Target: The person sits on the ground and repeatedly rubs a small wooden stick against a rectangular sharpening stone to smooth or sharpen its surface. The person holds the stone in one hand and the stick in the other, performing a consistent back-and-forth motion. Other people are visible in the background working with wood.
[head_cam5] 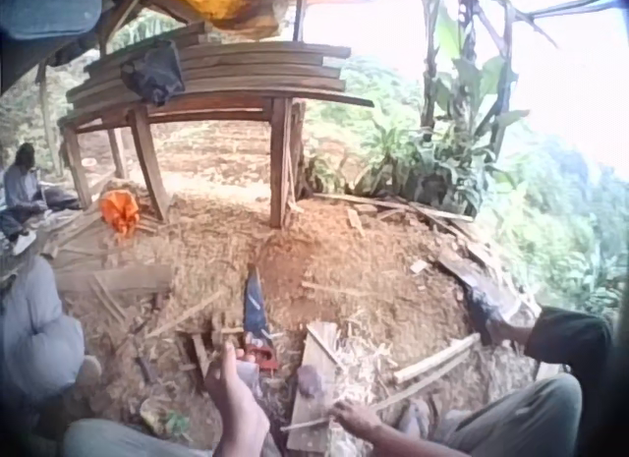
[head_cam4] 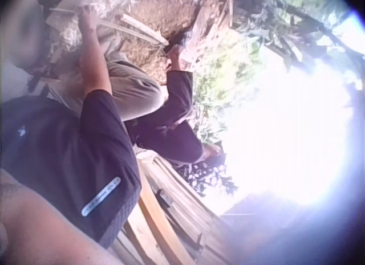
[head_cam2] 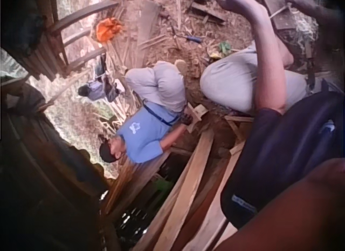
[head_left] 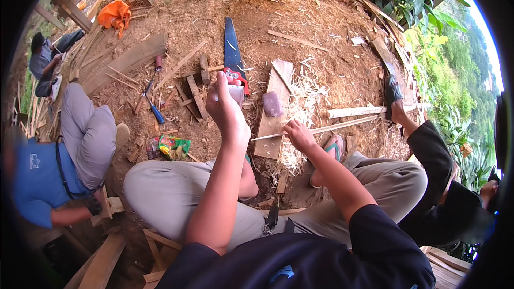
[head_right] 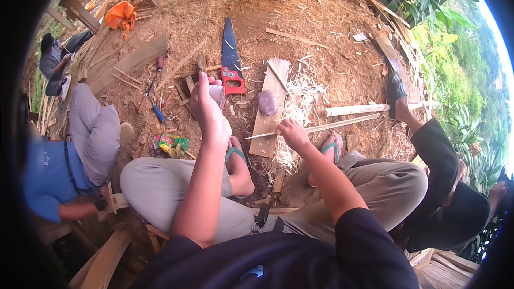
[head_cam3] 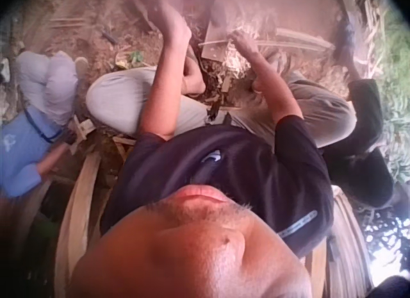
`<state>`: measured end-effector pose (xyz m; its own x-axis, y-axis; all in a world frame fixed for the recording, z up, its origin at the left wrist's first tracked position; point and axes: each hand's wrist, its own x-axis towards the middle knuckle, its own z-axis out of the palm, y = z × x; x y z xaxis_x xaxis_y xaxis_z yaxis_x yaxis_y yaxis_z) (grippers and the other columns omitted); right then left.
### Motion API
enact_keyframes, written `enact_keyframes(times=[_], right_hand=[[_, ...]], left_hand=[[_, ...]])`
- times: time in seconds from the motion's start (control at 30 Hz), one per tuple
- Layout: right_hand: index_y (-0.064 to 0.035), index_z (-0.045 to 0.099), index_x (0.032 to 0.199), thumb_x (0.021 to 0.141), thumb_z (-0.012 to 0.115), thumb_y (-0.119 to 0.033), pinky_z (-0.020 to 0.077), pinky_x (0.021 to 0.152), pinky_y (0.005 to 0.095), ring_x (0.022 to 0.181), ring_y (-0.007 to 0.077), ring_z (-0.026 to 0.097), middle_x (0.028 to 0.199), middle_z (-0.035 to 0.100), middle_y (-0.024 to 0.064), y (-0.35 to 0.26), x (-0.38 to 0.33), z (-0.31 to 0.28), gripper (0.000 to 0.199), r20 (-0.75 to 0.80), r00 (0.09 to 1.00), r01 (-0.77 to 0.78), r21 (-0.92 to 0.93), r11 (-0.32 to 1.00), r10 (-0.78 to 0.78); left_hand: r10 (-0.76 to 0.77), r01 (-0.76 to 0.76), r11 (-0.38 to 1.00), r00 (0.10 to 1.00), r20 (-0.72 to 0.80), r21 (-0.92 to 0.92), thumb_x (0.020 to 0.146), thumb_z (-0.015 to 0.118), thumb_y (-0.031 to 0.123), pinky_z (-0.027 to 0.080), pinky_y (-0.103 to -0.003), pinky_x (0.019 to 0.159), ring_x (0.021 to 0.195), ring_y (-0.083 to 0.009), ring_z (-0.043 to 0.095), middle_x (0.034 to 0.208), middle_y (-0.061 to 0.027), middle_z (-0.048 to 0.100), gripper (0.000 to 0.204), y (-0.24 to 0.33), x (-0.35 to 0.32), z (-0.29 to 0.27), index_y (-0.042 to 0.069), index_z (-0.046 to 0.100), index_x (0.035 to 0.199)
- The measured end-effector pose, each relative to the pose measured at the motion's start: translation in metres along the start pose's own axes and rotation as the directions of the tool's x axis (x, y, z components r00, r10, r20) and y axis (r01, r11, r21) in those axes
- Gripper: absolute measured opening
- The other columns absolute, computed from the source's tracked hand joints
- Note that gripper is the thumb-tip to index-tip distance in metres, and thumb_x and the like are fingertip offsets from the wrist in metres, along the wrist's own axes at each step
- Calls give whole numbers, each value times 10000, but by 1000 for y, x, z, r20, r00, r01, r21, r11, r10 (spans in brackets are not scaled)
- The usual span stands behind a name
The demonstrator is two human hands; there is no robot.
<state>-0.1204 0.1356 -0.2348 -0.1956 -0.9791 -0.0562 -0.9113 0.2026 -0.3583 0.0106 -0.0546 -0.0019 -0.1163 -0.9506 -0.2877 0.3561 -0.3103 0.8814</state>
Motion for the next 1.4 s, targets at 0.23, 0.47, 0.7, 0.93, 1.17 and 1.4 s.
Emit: enact_keyframes(times=[0.23, 0.47, 0.7, 0.93, 1.17, 1.4], right_hand=[[-76, 622, 955, 881, 590, -136, 489, 838, 381, 999, 260, 571, 968, 598, 85, 1, -1, -2, 101, 19, 1000, 8, -119, 993, -6], [-11, 509, 1029, 892, 446, 4, 517, 716, 445, 814, 321, 641, 853, 623, 177, -6, 17, -156, 152, 421, 895, -174, 31, 984, 145], [1, 599, 1054, 1000, 461, -233, 444, 717, 359, 756, 215, 556, 819, 594, 142, -5, -10, -290, 277, 85, 932, -344, 519, 782, 353], [-70, 643, 1061, 970, 508, -277, 478, 715, 434, 779, 345, 646, 835, 667, 174, -41, -22, -287, 263, 7, 971, -224, 376, 899, 239], [-101, 663, 1027, 939, 532, -241, 504, 683, 439, 762, 346, 660, 814, 681, 151, -54, -22, -276, 211, -46, 986, -141, 293, 946, 161], [-55, 666, 1008, 924, 565, -181, 511, 704, 420, 802, 337, 663, 885, 684, 152, -53, -22, -266, 182, -87, 982, -134, 303, 943, 168]], left_hand=[[55, -55, 998, 997, 51, 15, 935, 614, 366, 445, -281, 736, 780, -115, 576, 840, -27, 618, 298, 2, -5, 0, 73, 609, 881], [-15, 13, 998, 999, 39, 68, 930, 584, 448, 436, -261, 631, 739, -102, 577, 859, -22, 641, 345, 3, 9, -13, 105, 612, 904], [-160, 143, 975, 983, 91, 168, 948, 530, 459, 468, -289, 594, 780, -140, 597, 921, -50, 619, 384, -26, 2, -10, 85, 551, 1033], [-274, 242, 956, 940, 203, 167, 987, 456, 420, 513, -328, 641, 814, -178, 607, 971, -80, 615, 370, -51, 4, -7, 70, 519, 1089], [-360, 327, 929, 909, 212, 173, 991, 440, 420, 527, -349, 693, 814, -187, 625, 950, -89, 657, 406, -64, 3, -7, 57, 584, 1103], [-373, 332, 925, 884, 283, 183, 996, 457, 417, 523, -321, 670, 815, -178, 641, 968, -76, 655, 376, -61, -18, 6, 73, 573, 1094]])
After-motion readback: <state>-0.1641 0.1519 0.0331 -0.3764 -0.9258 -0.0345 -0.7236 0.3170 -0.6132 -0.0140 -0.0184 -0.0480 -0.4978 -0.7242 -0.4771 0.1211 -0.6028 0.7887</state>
